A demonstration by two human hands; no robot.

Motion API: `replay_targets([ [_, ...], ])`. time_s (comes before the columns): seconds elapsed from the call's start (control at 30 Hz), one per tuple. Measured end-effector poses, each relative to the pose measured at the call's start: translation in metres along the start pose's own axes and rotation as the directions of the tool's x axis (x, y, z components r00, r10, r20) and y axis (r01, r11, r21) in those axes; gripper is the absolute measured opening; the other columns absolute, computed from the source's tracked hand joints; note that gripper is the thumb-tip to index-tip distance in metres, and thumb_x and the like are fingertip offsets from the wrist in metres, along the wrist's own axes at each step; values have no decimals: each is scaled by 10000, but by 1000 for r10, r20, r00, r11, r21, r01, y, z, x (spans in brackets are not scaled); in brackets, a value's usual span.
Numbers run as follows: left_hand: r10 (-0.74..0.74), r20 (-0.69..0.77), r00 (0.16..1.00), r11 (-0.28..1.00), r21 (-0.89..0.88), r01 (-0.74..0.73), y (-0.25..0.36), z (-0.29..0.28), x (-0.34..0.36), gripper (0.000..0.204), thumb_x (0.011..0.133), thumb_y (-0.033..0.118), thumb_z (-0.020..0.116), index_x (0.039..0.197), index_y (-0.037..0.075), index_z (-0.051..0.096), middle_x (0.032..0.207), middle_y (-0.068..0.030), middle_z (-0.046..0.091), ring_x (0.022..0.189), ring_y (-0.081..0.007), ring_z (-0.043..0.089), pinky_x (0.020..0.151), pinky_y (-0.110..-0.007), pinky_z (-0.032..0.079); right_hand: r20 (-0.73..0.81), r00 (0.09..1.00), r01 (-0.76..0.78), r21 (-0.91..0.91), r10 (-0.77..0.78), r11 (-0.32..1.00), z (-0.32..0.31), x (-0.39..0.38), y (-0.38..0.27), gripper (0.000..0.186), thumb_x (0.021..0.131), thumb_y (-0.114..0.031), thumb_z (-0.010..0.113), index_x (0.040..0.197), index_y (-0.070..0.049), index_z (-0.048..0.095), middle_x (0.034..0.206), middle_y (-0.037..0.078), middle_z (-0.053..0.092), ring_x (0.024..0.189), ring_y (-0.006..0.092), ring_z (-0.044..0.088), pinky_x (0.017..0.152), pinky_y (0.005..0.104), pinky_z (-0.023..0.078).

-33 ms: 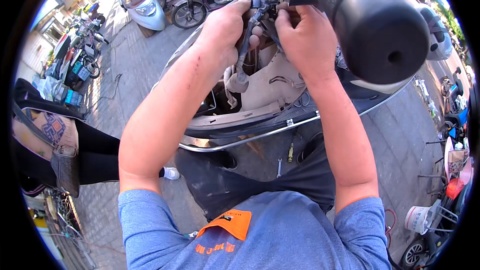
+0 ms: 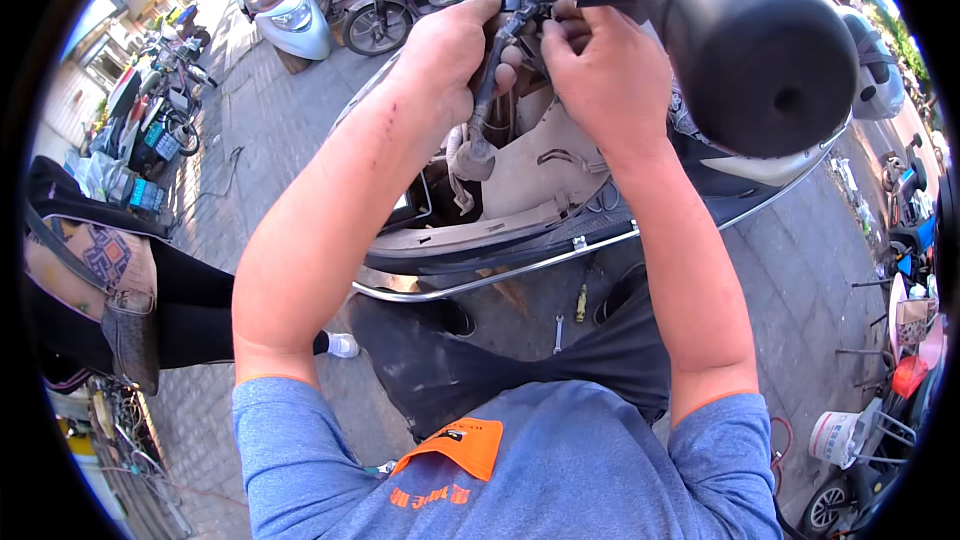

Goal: The person repairs a motorcycle by manipulating wires and electrical components behind the front panel with their hands. They use a multimeter to check connections and handle various small wires and connectors.

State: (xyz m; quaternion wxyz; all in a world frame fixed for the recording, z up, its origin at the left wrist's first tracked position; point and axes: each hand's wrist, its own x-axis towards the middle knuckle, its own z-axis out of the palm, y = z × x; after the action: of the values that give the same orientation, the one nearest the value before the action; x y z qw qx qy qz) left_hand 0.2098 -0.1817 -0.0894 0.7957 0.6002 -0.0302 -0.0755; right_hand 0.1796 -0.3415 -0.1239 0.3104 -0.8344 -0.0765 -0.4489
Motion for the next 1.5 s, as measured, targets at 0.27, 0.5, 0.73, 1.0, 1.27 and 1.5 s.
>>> replay_targets([
  [0.27, -151, 43, 988, 957, 257, 135, 21, -4, 30, 334, 1106, 354, 571, 1017, 43, 653, 683, -25, 624, 500, -111, 568, 428, -251, 475, 176, 984, 16, -195, 19, 981, 2, 10, 2, 345, 926, -377, 728, 1149, -118, 776, 910, 109, 789, 906, 336, 766, 785, 467, 597],
  [0.5, -108, 76, 991, 830, 556, 47, 46, 3, 34, 339, 1057, 377, 654, 1014, 43, 700, 705, -13, 633, 499, -78, 548, 408, -221, 427, 106, 991, 101, -195, -81, 976, 11, 16, 14, 305, 929, -377, 734, 1042, -96, 773, 877, 101, 772, 854, 304, 770, 713, 424, 609],
  [0.73, -118, 133, 984, 796, 605, 14, 65, 5, 34, 349, 1013, 396, 728, 1007, 47, 739, 728, 3, 642, 495, -39, 515, 389, -189, 373, 66, 980, 199, -212, -189, 957, 25, 21, 30, 326, 904, -404, 774, 960, -84, 774, 850, 83, 746, 781, 307, 761, 703, 415, 610],
  [1.0, -279, 246, 928, 882, 448, 146, 66, 1, 54, 326, 1000, 397, 742, 999, 72, 726, 775, 28, 663, 490, -3, 451, 387, -163, 322, -16, 981, 181, -267, -192, 947, 12, 43, 22, 311, 886, -428, 769, 953, -126, 803, 784, 117, 766, 787, 334, 770, 687, 440, 607],
  [1.27, -269, 210, 940, 888, 431, 158, 66, 2, 65, 308, 1001, 384, 755, 971, 86, 687, 756, 47, 613, 514, -12, 491, 422, -174, 373, 53, 998, 11, 45, -13, 999, 34, 58, 37, 251, 870, -399, 734, 939, -176, 826, 791, 129, 758, 783, 366, 746, 709, 479, 594],
  [1.5, 3, 308, 952, 862, 481, -158, 52, -20, 74, 365, 1007, 390, 744, 1109, 40, 729, 837, 12, 608, 566, -66, 498, 482, -232, 408, 185, 980, -90, 105, 70, 990, 42, 53, 46, 369, 858, -448, 765, 858, -79, 795, 775, 178, 744, 785, 381, 743, 704, 460, 581],
])
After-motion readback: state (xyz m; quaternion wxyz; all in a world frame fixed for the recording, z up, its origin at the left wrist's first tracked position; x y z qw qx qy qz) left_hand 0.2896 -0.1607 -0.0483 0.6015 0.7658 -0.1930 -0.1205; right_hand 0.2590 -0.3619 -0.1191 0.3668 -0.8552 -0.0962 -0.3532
